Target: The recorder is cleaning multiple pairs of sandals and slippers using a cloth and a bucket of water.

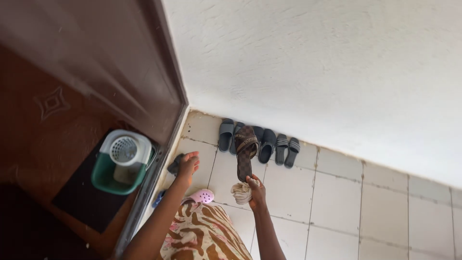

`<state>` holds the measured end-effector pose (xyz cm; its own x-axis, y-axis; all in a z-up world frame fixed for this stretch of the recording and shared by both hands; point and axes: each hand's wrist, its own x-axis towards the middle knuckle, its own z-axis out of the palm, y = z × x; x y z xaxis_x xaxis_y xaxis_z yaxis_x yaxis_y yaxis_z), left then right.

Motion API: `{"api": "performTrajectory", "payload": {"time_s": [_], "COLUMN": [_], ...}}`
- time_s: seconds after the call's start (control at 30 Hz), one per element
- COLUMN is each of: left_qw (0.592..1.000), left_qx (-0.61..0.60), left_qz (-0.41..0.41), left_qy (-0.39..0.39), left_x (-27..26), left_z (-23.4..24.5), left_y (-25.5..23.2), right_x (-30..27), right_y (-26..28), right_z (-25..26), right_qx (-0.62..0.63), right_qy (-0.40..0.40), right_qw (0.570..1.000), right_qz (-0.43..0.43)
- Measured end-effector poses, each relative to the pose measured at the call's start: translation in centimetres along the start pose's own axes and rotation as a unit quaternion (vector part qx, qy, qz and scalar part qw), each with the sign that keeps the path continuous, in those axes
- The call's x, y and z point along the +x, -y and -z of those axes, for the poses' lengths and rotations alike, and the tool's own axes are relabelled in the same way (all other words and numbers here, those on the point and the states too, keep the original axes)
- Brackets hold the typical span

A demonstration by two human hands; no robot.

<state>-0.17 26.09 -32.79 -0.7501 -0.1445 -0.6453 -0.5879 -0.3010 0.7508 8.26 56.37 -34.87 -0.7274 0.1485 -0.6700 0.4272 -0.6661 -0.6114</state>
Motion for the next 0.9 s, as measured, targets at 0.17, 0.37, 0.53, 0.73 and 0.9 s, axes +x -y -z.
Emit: {"api": "performTrajectory", "payload": {"time_s": [0.17, 0.37, 0.53, 0.73, 0.9], "left_qw": [0.994, 0.981, 0.978, 0.976, 0.979], "left_qx": [-0.101, -0.152, -0.154, -0.175, -0.173], "left_qz": [0.004, 0.063, 0.078, 0.066, 0.037], "left_qy": [-0.046, -0.104, -0.116, -0.112, -0.102], "left_x": [-4.6, -8.2, -6.2, -0.1, 5.4], "left_z": [3.6, 4.8, 5.2, 5.1, 2.1], "left_y": [12.1, 18.6, 22.8, 28.4, 30.4], "right_x": [2.6, 11.6, 17.5, 26.4, 37.3], "right_y": [-1.2, -10.6, -17.5, -25.7, -32.9], "right_z": [0.9, 6.8, 8.3, 7.8, 6.9], "right_qx": [-0.051, -0.047, -0.071, -0.096, -0.066], "right_qy": [0.066, 0.015, -0.009, -0.007, -0.003], "right_qw": [0.994, 0.992, 0.987, 0.985, 0.99], "right_qz": [-0.067, -0.117, -0.143, -0.145, -0.122]}}
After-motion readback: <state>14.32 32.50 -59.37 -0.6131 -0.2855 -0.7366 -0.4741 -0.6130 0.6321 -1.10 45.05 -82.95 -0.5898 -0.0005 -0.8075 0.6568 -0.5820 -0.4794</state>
